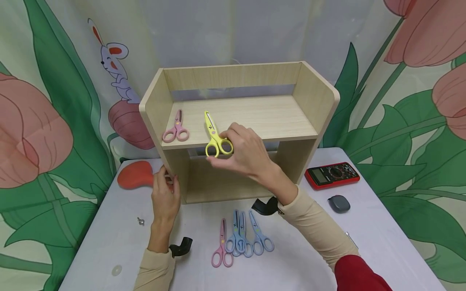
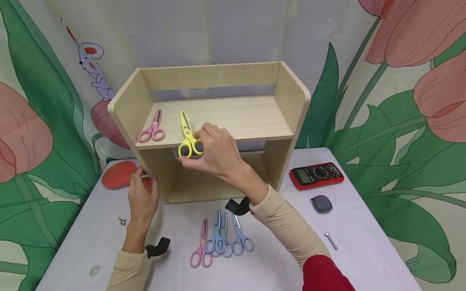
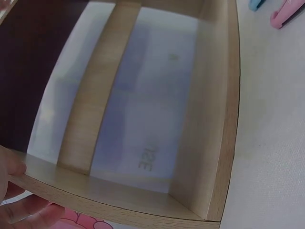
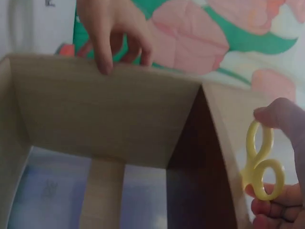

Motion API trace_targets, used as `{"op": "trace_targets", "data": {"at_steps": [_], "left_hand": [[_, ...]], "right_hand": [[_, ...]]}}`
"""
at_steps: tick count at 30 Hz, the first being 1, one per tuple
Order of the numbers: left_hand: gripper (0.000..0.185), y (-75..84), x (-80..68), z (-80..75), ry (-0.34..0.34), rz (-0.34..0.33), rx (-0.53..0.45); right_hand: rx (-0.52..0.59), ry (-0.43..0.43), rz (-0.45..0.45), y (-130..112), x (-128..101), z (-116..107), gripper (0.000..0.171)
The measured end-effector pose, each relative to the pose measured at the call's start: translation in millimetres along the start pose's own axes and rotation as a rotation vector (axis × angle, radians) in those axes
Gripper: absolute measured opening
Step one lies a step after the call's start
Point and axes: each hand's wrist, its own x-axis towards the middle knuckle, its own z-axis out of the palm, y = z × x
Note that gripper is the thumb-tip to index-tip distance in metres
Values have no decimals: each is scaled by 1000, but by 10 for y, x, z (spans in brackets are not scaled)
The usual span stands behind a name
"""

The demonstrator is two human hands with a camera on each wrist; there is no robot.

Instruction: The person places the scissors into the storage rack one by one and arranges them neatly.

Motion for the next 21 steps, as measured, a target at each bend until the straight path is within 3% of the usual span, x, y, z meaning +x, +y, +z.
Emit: {"op": "trace_targets", "data": {"at_steps": [12, 21], "left_hand": [[41, -13, 10, -10, -5, -3, -18], [41, -9, -5, -9, -4, -7, -12]], "right_hand": [[23, -242, 275, 7, 481, 186, 60], [-2, -344, 330, -5, 565, 262, 68]]}}
